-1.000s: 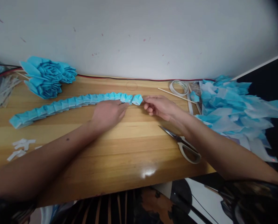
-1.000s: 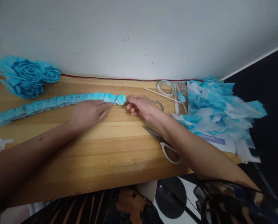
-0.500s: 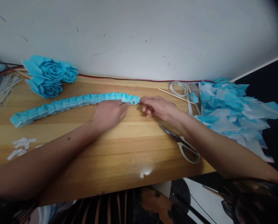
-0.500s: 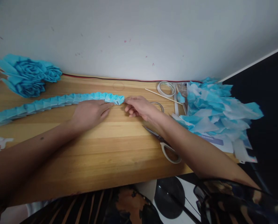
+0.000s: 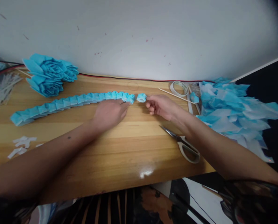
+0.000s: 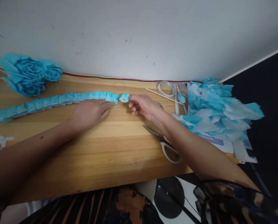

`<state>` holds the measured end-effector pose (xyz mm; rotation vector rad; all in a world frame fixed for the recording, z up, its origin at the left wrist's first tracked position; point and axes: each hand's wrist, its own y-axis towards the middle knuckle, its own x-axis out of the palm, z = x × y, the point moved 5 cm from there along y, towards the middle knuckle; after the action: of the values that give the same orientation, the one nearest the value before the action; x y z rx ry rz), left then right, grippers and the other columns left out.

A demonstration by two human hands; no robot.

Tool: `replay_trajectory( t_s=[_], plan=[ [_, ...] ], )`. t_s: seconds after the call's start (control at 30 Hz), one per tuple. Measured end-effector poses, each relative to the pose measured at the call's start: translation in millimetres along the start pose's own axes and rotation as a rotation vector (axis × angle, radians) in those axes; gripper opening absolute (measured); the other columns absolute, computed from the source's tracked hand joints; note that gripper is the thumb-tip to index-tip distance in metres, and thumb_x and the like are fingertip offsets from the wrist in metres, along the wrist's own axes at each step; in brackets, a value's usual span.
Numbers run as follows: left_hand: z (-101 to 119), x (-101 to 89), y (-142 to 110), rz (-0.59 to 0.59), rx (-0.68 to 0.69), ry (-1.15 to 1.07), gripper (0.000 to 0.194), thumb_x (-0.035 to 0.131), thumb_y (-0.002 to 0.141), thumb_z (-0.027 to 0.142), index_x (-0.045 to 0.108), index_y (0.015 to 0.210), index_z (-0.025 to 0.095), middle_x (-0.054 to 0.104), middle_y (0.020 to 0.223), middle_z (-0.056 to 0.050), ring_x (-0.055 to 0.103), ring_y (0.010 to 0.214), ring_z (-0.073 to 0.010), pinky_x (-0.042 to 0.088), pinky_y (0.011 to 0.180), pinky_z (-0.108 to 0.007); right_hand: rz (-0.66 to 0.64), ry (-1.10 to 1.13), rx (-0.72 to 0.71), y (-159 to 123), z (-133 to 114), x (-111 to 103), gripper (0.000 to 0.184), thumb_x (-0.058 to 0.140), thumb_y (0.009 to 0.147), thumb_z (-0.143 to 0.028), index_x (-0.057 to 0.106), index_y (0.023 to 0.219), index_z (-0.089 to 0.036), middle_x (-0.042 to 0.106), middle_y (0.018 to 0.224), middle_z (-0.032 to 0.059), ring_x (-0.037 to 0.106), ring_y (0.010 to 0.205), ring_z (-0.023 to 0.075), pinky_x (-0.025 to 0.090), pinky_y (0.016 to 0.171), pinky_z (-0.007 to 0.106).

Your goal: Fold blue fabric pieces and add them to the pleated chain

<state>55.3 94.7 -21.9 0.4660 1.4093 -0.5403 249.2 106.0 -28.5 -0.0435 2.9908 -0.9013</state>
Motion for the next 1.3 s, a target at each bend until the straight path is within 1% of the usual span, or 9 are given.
replay_trajectory(
  t_s=[0.07, 0.27, 0.43, 0.67, 0.8, 0.9, 1.0, 1.13, 1.3],
  plan=[
    [0, 0.9, 0, 0.004, 0.001, 0.007, 0.038, 0.039, 0.106, 0.028, 0.070, 0.127, 0.022, 0.076, 0.112, -0.011, 0.070, 0.095, -0.0265, 0.044, 0.070, -0.034, -0.008, -0.001, -0.005, -1, -1, 1, 0.027, 0.052, 0.097, -0.011, 0.060, 0.072, -0.017, 0.060, 0.056, -0.0033, 0.045, 0.040, 0.0067, 0.041, 0.039, 0.020],
    [-1, 1.4, -1, 0.029, 0.017, 0.018, 0.038, 0.040, 0.105, 0.027, 0.071, 0.126, 0.021, 0.076, 0.110, -0.010, 0.071, 0.094, -0.0263, 0.043, 0.067, -0.034, -0.068, -0.119, -0.038, -4, 2, 10, 0.027, 0.056, 0.100, -0.013, 0.060, 0.074, -0.018, 0.060, 0.058, -0.0046, 0.046, 0.041, 0.0050, 0.042, 0.041, 0.017],
    [-2, 2.1, -1, 0.033, 0.018, 0.012, 0.038, 0.039, 0.105, 0.027, 0.071, 0.125, 0.021, 0.076, 0.110, -0.011, 0.071, 0.093, -0.0258, 0.043, 0.068, -0.034, -0.051, -0.133, -0.044, 0, 3, 11, 0.026, 0.056, 0.101, -0.013, 0.061, 0.076, -0.018, 0.060, 0.059, -0.0050, 0.046, 0.040, 0.0048, 0.042, 0.040, 0.017],
    [-2, 3.2, -1, 0.024, 0.013, -0.016, 0.039, 0.040, 0.105, 0.027, 0.070, 0.129, 0.021, 0.076, 0.112, -0.011, 0.070, 0.095, -0.0260, 0.044, 0.072, -0.034, -0.015, -0.167, -0.019, 2, 2, 14, 0.027, 0.058, 0.101, -0.016, 0.061, 0.075, -0.019, 0.061, 0.058, -0.0044, 0.045, 0.039, 0.0048, 0.037, 0.035, 0.017],
    [-4, 0.9, -3, 0.059, 0.025, -0.068, 0.040, 0.040, 0.105, 0.027, 0.070, 0.131, 0.025, 0.077, 0.110, -0.009, 0.069, 0.095, -0.0235, 0.046, 0.077, -0.033, 0.012, -0.194, 0.003, 1, 1, 16, 0.027, 0.056, 0.102, -0.016, 0.061, 0.076, -0.019, 0.061, 0.058, -0.0042, 0.044, 0.039, 0.0044, 0.036, 0.035, 0.017],
    [-3, 0.2, -4, 0.078, 0.056, -0.079, 0.040, 0.040, 0.105, 0.027, 0.071, 0.130, 0.027, 0.077, 0.106, -0.007, 0.068, 0.093, -0.0221, 0.045, 0.076, -0.031, 0.020, -0.200, 0.003, 0, 0, 17, 0.027, 0.056, 0.102, -0.016, 0.061, 0.076, -0.018, 0.061, 0.057, -0.0044, 0.044, 0.038, 0.0042, 0.037, 0.035, 0.017],
    [1, 2.1, -3, 0.071, 0.069, -0.030, 0.041, 0.038, 0.106, 0.028, 0.069, 0.132, 0.027, 0.078, 0.105, -0.007, 0.069, 0.090, -0.0228, 0.043, 0.071, -0.031, 0.006, -0.199, -0.014, 0, 0, 17, 0.026, 0.057, 0.102, -0.016, 0.062, 0.077, -0.018, 0.060, 0.057, -0.0042, 0.044, 0.039, 0.0044, 0.036, 0.035, 0.017],
    [5, 3.7, -1, 0.064, 0.041, 0.036, 0.044, 0.034, 0.108, 0.029, 0.065, 0.138, 0.025, 0.077, 0.103, -0.009, 0.070, 0.087, -0.0240, 0.040, 0.066, -0.032, 0.008, -0.195, -0.023, 2, 2, 16, 0.026, 0.061, 0.100, -0.017, 0.062, 0.074, -0.019, 0.062, 0.059, -0.0026, 0.044, 0.039, 0.0052, 0.037, 0.035, 0.018],
    [9, 1.2, 2, 0.002, 0.037, 0.062, 0.041, 0.033, 0.107, 0.025, 0.068, 0.128, 0.019, 0.076, 0.105, -0.011, 0.071, 0.091, -0.0262, 0.039, 0.065, -0.033, 0.004, -0.200, -0.024, 3, 1, 15, 0.027, 0.061, 0.100, -0.017, 0.063, 0.073, -0.018, 0.063, 0.059, -0.0016, 0.046, 0.039, 0.0059, 0.038, 0.034, 0.018]
  ],
)
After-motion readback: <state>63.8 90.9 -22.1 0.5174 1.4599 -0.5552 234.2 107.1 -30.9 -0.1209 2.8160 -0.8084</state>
